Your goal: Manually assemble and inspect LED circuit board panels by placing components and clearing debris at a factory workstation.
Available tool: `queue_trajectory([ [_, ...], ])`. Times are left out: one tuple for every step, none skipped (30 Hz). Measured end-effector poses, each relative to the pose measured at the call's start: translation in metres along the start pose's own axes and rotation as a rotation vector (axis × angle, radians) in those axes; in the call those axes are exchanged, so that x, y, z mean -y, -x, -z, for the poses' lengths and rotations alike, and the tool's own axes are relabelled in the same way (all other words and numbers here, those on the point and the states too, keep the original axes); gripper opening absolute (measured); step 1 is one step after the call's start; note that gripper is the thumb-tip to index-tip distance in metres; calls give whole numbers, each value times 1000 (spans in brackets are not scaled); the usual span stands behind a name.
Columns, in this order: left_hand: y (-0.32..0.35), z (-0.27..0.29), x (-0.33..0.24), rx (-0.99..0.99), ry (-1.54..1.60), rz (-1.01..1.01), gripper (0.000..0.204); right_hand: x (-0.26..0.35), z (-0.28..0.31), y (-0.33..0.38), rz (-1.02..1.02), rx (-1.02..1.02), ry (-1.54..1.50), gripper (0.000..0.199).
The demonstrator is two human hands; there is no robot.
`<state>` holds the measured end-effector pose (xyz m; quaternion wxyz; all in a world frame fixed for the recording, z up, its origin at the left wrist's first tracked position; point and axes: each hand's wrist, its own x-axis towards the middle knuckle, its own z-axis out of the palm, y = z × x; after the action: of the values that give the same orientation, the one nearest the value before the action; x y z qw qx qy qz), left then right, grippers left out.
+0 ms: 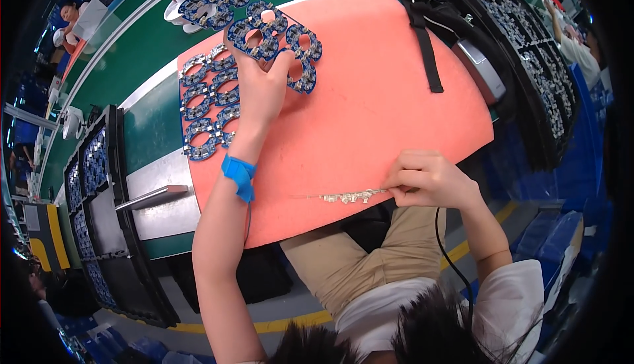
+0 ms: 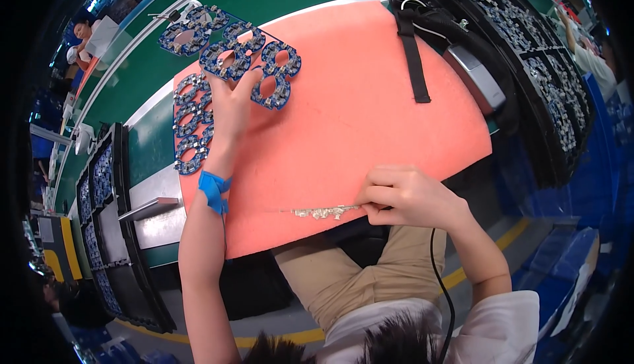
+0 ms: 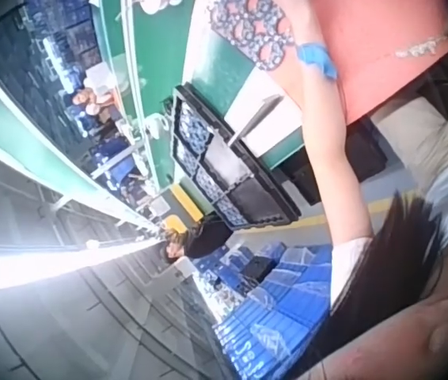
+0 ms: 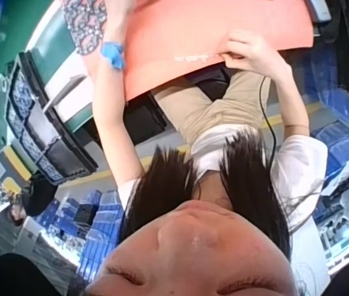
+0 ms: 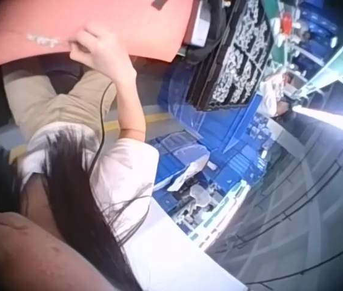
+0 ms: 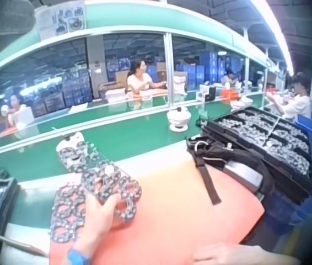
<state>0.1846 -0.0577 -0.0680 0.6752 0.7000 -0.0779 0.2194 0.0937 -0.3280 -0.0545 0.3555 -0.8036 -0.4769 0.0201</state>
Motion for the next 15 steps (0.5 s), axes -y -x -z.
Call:
queue_trajectory([
  [0, 0, 0, 5, 17, 10, 65, 1, 0, 0, 5, 2, -13, 15],
  [0, 0, -1, 4, 16, 14, 65, 1, 0, 0, 9, 5, -26, 15],
  [1, -1, -1, 0, 22, 10, 65, 2, 0, 1, 7, 5, -27, 15],
  [1, -2, -1, -4, 27, 6, 64, 2, 0, 2, 6, 7, -31, 15],
  [0, -2, -1, -6, 26, -8, 64, 2, -1, 3, 5, 9, -36, 15],
  [0, -2, 0, -6, 25, -5, 64, 2, -1, 4, 3, 10, -39, 15],
  [0, -1, 1, 0, 21, -16, 64, 2, 0, 4, 2, 25, -38, 14],
  [0, -1, 1, 6, 18, -28, 64, 3, 0, 5, 1, 40, -37, 14],
  [0, -1, 2, 6, 17, -25, 64, 2, 0, 5, 0, 41, -40, 14],
  [0, -1, 1, 3, 12, -23, 63, 2, -1, 6, 3, 45, -41, 14],
  [0, -1, 2, 0, 8, -20, 61, 2, -1, 6, 6, 48, -42, 14],
  [0, -1, 1, 0, 8, -22, 61, 2, -1, 7, 7, 47, -41, 14],
  [-1, -1, 0, 4, 2, -27, 61, 2, 0, 7, 7, 53, -41, 14],
  [-2, 0, 0, 8, -4, -31, 60, 3, 1, 8, 7, 59, -40, 14],
  [-2, 0, 1, 8, -5, -29, 60, 3, 0, 8, 7, 60, -42, 14],
])
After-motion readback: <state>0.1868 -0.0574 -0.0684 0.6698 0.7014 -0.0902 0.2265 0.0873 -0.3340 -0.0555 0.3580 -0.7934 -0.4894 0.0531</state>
